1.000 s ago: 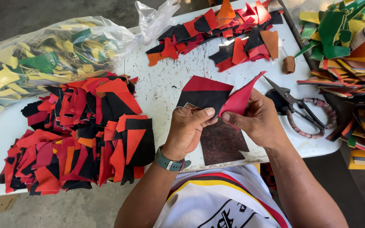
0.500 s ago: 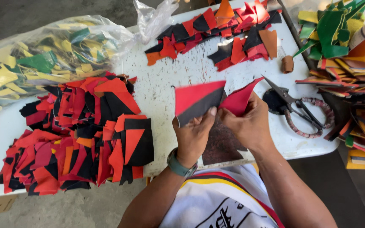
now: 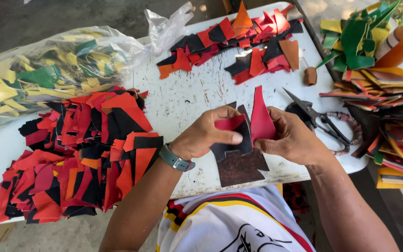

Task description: The person repeatedly picks red and black cut pieces from a table, aligns them, folds them together, and places the assembled units into a growing pile. The person handles the pieces by hand without visible tools and works at a white table outdoors.

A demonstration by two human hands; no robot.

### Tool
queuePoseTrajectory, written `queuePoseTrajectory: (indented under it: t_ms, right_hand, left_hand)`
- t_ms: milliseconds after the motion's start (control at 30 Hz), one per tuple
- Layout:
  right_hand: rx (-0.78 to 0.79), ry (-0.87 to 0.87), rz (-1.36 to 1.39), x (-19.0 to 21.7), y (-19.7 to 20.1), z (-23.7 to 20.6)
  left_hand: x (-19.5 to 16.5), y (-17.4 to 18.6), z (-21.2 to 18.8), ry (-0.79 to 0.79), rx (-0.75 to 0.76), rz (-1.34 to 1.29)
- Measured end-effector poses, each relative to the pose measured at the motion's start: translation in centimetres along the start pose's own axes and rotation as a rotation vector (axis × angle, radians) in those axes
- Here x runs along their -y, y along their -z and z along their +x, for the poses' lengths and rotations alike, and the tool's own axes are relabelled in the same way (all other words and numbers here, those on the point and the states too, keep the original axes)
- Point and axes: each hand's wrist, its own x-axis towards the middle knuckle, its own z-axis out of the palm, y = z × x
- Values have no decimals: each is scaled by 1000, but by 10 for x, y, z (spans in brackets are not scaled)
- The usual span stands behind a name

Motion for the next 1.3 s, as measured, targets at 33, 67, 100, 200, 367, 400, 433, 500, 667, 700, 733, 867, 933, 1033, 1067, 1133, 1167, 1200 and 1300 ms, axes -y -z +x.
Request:
queuePoseTrajectory:
  t_ms: [33, 67, 100, 200, 367, 400, 433, 500, 667, 700, 733, 867, 933, 1033, 1067, 1133, 1167, 1200, 1300]
  right_hand:
    - [0, -9, 3, -4, 3, 0]
    - [5, -19, 4, -9, 4, 0]
    - [8, -27, 5, -14, 5, -1]
    - [-35, 21, -42, -24, 7, -2]
    - [-115, 52, -180, -30, 4, -3]
    - [-103, 66, -138, -30, 3, -2]
    - [-90, 80, -95, -31, 2, 0]
    - [-127, 35, -41, -33, 0, 3]
    - [-144, 10, 55, -38, -3, 7]
    - [-142, 26, 56, -39, -4, 7]
    - [-142, 41, 59, -39, -5, 7]
    - [-158, -16, 35, -36, -7, 7]
    - [-157, -25, 20, -34, -7, 7]
    - [-140, -20, 30, -33, -9, 7]
    - [-137, -19, 21, -32, -9, 7]
    - [-133, -15, 4, -32, -9, 7]
    - [-132, -12, 8, -33, -9, 7]
    - [-132, -12, 11, -33, -9, 7]
    - [-153, -26, 14, -35, -7, 6]
  left_hand:
    - [4, -3, 2, 0, -60, 21]
    - [8, -4, 2, 1, -125, 40]
    - [12, -5, 2, 2, -188, 61]
    - [18, -4, 1, -77, -241, 60]
    - [8, -4, -2, -108, -351, 205]
    - [4, -6, -2, -117, -372, 221]
    - [0, -7, -3, -127, -375, 275]
    - [-6, -11, -6, -140, -378, 382]
    - [-17, -18, -13, -155, -401, 553]
    - [-19, -20, -14, -154, -403, 586]
    - [-20, -21, -14, -145, -408, 602]
    - [-21, -24, -13, -116, -423, 639]
    - [-20, -25, -12, -112, -429, 643]
    - [-18, -26, -11, -108, -445, 652]
    - [-17, -26, -12, -96, -455, 656]
    - [-15, -28, -12, -82, -472, 661]
    - [-14, -29, -12, -81, -480, 662]
    - [-14, -29, -12, -79, -488, 661]
    - [-13, -31, -13, -107, -484, 599]
